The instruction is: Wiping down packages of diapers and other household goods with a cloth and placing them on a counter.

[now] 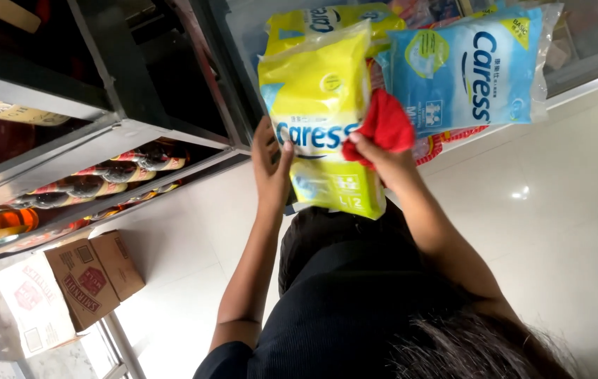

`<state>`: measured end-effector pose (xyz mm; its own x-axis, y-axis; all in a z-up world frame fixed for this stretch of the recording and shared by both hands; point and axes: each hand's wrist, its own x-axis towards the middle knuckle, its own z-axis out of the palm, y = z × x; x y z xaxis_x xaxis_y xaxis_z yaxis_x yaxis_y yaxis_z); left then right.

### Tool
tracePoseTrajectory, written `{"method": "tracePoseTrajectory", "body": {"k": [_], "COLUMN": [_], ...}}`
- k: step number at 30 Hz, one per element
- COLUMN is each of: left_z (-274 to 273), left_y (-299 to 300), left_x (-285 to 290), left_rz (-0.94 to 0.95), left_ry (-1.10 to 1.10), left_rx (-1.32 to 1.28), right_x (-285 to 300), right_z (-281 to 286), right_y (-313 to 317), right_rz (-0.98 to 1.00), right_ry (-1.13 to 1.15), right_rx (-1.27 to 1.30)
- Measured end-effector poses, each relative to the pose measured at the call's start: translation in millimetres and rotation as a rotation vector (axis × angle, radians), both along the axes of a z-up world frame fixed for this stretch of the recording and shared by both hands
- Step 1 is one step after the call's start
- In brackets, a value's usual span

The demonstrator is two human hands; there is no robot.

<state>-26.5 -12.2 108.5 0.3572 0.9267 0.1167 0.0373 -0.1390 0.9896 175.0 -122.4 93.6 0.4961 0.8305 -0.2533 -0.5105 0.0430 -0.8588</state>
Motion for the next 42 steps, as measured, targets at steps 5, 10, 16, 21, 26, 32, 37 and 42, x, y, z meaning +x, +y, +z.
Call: {"method": "tracePoseTrajectory", "body": {"k": [5,10,16,21,26,32,37,42], "left_z": [-45.5,-10.8,-31.6,-41.4,-110.8,-70.4,-14.2,7.3], "left_y": [-7.7,8.2,-12.9,-17.0,11.5,-14.9,15.5,17.0], "left_x": [4.2,-9.7,-14.1,-16.6,-27.6,-10.0,-9.9,15.9], "left_rz": [-0.088,-0.107,-0.257,-0.162,-0.448,0.107,0.332,0.392], "left_ry": [-0.239,-0.795,-0.816,-0.755,-0.959,-0.609,-0.843,-0.84], "left_rx": [-0.069,-0.297,-0.435,-0.363,-0.423,-0.361,-0.292,-0.264], "right_x": [-68.8,-68.0,-36.9,-34.1,-75.4,-27.8,-40.8,-54.2], "right_z": [39.4,21.4,49.2,16.0,42.7,58.1,-9.1,16.4], "right_y": [-7.5,-3.2,37.0,34.3,14.8,58.9,44.7,3.3], "right_rz": [0.141,0.397,0.144,0.14,0.394,0.176,0.251,0.205], "right_ry": [-1.047,-1.378,-1.481,-1.117,-1.447,-1.663,-1.37,-2.034], "right_rx": [0.256,0.522,0.463,0.379,0.498,0.35,0.561,0.536]}}
